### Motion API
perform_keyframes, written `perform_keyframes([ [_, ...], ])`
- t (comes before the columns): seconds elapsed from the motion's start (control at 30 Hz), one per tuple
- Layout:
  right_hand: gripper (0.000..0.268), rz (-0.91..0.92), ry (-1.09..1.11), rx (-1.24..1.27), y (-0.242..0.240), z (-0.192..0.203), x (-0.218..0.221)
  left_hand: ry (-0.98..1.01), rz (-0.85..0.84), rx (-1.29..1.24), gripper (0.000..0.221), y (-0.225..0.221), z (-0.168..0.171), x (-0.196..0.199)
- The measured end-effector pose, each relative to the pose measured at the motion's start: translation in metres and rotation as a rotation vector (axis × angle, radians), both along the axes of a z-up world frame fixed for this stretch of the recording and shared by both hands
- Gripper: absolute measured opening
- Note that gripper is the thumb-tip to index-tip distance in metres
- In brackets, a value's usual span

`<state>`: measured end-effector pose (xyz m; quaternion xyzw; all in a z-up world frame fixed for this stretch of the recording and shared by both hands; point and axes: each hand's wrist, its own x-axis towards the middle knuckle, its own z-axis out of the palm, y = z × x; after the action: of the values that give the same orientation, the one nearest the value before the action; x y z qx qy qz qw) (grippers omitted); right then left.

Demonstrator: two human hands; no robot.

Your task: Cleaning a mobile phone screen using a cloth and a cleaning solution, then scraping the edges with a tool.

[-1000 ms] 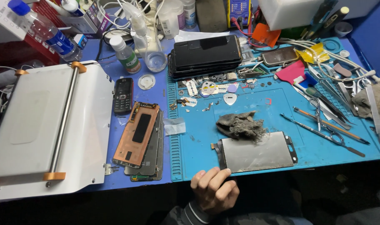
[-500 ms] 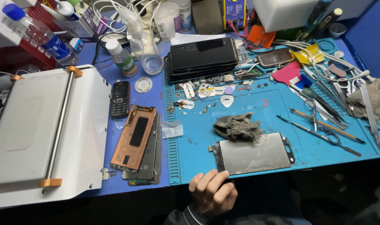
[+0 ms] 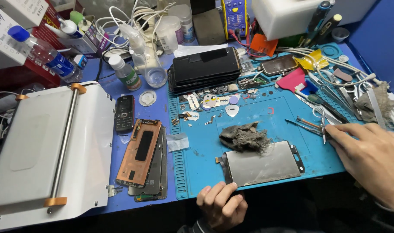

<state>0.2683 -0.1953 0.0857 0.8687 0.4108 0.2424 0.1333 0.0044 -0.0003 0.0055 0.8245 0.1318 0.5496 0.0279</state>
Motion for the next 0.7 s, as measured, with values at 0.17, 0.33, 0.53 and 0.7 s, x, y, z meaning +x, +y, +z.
perform_keyframes([
  [0.17, 0.019, 0.216, 0.022, 0.174, 0.014, 0.028, -0.018, 0.021, -0.023, 0.048, 0.012, 0.007, -0.008, -0.002],
  [0.33, 0.020, 0.238, 0.102, 0.057, 0.024, 0.043, -0.026, 0.080, -0.056, 0.041, 0.012, 0.005, -0.018, -0.005],
  [0.53, 0.026, 0.130, -0.030, -0.044, 0.021, 0.033, -0.016, 0.063, -0.039, 0.069, 0.011, 0.006, -0.020, 0.000],
  [0.7, 0.015, 0.085, -0.183, -0.029, -0.001, 0.007, 0.002, 0.068, -0.035, 0.078, 0.012, 0.008, -0.025, 0.000],
])
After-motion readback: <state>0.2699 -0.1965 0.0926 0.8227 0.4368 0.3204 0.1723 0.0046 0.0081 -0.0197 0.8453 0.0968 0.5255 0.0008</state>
